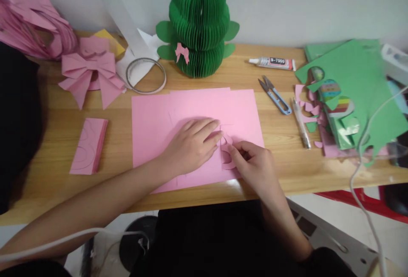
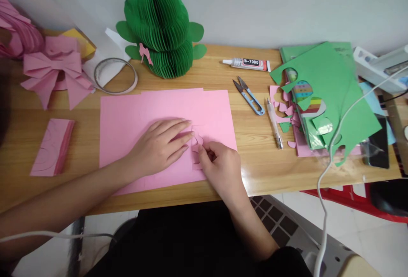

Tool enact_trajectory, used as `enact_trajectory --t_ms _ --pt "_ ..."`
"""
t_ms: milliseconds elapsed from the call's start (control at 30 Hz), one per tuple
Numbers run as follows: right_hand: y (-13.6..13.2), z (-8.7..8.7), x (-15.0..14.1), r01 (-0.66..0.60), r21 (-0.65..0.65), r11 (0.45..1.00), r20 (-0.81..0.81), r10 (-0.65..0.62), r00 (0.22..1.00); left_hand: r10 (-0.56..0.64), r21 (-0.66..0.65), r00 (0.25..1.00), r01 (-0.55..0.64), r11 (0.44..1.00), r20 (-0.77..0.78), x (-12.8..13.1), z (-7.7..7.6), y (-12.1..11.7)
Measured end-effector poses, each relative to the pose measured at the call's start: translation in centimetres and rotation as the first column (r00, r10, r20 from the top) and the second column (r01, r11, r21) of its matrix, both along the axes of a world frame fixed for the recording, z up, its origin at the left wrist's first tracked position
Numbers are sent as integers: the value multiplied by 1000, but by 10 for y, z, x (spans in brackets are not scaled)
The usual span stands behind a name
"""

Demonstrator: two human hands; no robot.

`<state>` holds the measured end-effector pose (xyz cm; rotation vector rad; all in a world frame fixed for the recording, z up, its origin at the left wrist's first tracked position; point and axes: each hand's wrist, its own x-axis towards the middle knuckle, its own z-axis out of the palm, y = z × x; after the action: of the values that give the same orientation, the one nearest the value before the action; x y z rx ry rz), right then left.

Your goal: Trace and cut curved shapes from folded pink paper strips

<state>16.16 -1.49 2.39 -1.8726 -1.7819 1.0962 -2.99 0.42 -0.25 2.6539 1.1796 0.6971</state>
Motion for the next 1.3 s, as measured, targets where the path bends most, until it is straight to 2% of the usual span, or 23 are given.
enact_trajectory --t_ms 367,800,933,1000,1067,1167,1233,1300 --pt "0 -1 0 15 -34 999 -27 -16 1000 7 15 1000 -7 1000 -11 0 -1 1" --pt "1 -2 -1 2 4 1000 1 -2 1000 3 70 1000 -1 998 -25 0 2 1" --pt "-2 -1 1 27 7 1000 -87 -26 996 -9 55 999 11 998 -37 -1 3 2" --pt "-6 0 5 56 84 995 -118 -46 992 -11 59 999 14 998 -42 -1 3 2" --pt "-11 -1 9 41 264 964 -62 -25 998 -9 69 999 12 998 -44 -1 3 1" --pt "-18 -3 15 -169 516 840 136 115 984 -10 75 999 14 997 -50 -1 3 1" --pt "-21 -7 18 -320 566 760 249 212 945 -11 76 998 16 997 -59 -1 3 1" --pt "-22 -12 19 -408 574 710 327 258 909 -11 83 998 16 996 -64 -1 4 2"
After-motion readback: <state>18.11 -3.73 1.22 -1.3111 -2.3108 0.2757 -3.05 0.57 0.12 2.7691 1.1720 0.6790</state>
